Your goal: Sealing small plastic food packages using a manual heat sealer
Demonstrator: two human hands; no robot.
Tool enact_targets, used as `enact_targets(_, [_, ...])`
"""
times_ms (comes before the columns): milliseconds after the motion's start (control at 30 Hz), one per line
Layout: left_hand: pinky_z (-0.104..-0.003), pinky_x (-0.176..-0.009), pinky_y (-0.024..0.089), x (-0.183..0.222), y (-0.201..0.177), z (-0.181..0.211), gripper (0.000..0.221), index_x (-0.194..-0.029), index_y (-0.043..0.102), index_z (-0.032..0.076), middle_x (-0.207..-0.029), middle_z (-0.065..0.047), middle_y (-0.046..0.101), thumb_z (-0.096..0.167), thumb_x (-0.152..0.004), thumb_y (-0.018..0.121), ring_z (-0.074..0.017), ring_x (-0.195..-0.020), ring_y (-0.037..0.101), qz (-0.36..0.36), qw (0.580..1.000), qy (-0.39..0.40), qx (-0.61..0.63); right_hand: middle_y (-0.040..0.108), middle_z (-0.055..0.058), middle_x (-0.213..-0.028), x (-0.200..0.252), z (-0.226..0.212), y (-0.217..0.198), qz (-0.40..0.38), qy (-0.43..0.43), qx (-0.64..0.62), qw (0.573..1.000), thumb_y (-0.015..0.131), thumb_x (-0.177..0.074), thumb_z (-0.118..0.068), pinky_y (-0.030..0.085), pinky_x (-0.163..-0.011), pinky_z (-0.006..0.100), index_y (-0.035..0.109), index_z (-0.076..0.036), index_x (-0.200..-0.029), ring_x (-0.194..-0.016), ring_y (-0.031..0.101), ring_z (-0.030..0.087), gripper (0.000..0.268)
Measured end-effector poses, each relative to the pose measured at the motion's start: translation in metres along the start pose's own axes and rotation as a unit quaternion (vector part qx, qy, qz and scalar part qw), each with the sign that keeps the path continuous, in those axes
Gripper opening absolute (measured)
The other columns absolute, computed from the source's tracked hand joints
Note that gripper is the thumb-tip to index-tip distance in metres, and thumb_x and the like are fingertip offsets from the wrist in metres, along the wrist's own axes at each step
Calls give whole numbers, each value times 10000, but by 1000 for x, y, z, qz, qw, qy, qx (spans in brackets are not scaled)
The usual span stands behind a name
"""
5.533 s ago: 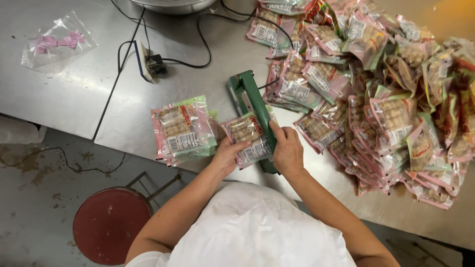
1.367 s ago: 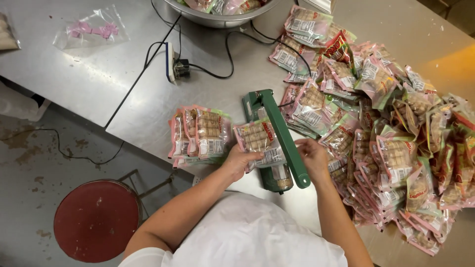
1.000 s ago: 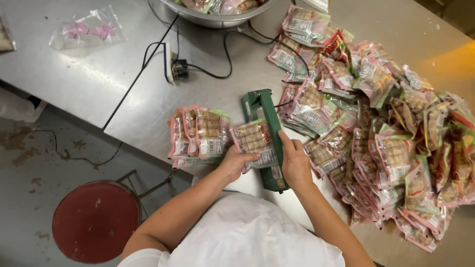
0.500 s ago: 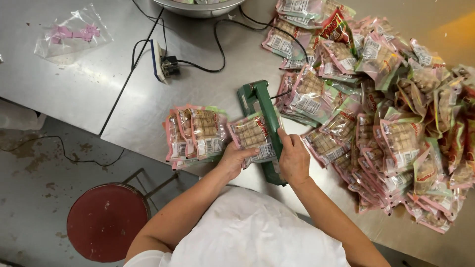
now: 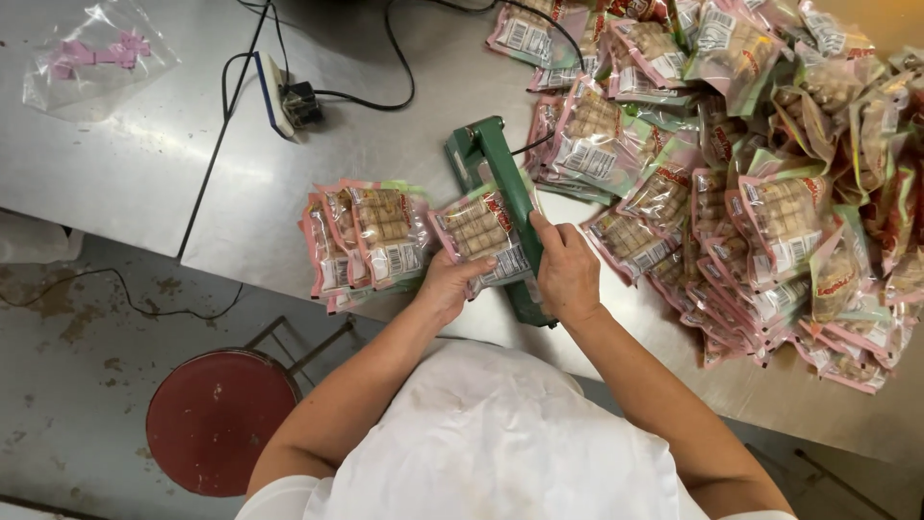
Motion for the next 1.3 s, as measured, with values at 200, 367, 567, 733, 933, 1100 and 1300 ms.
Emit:
enact_targets(200, [-378,-830,644,-1,-5,-3,482,-1166,735,-11,-1066,-147,782,-105,-722,899,-239,-949,772,3,1000,-2,13,594,58,-925,0,0,0,3,-3,-19,1000,477,-1044,-125,582,-751,442,631,-271,-1445,-840,682,330,454])
enact_targets(367, [-389,-847,645,-5,-7,-7,467,-1185,731,-7,-1093,-152,781,-84,-754,894,-242,-968,769,-5,1000,2,11,616,64,-901,-4,-7,-12,22,-14,-14,1000,505,-1030,-118,585,-731,434,654,-264,-1430,-814,691,328,451])
enact_targets(567, [-380,-876,631,10,-12,6,448,-1199,731,-8,-1117,-143,781,-85,-780,871,-234,-990,759,-10,1000,16,5,650,53,-935,-27,-34,-82,124,-88,-32,988,558,-1014,-99,584,-773,377,768,-211,-1272,-842,697,277,351])
enact_targets(733, [-354,-884,623,58,15,51,455,-1186,730,-35,-1098,-142,779,-87,-754,862,-222,-998,755,-2,999,32,-7,686,34,-1139,-22,-104,-135,136,-104,-144,975,519,-1034,-152,578,-929,352,791,-155,-1204,-1026,713,243,321])
enact_targets(933, [-513,-1145,443,118,53,150,616,-1597,381,10,-1560,-237,501,192,-1057,616,-339,-1423,493,-48,961,134,-235,506,268,-1523,-34,-147,-62,-19,-84,-329,940,692,-981,-290,292,-1215,570,499,-24,-1536,-1474,400,478,645])
enact_targets(1100, [-447,-801,623,104,-12,214,373,-1168,756,199,-975,-62,814,446,-891,796,-330,-939,778,66,773,247,-581,313,364,-1623,-39,-176,57,-221,-3,-435,873,469,-1067,-515,201,-1223,672,368,-123,-1629,-1471,257,611,692])
enact_targets(1300, [-600,-1174,420,78,-151,202,885,-1523,472,-33,-1516,-344,512,538,-913,763,-510,-1415,490,150,867,51,-472,234,201,-1717,-36,-169,85,-310,72,-382,868,705,-936,-543,144,-1297,527,183,-254,-1692,-1575,221,407,963])
Point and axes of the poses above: each hand's wrist, its own x-axis away from the middle knuckle, its own y-axis out of the palm, z = x × y, the point moved 9 cm from there along -x, towards the middle knuckle
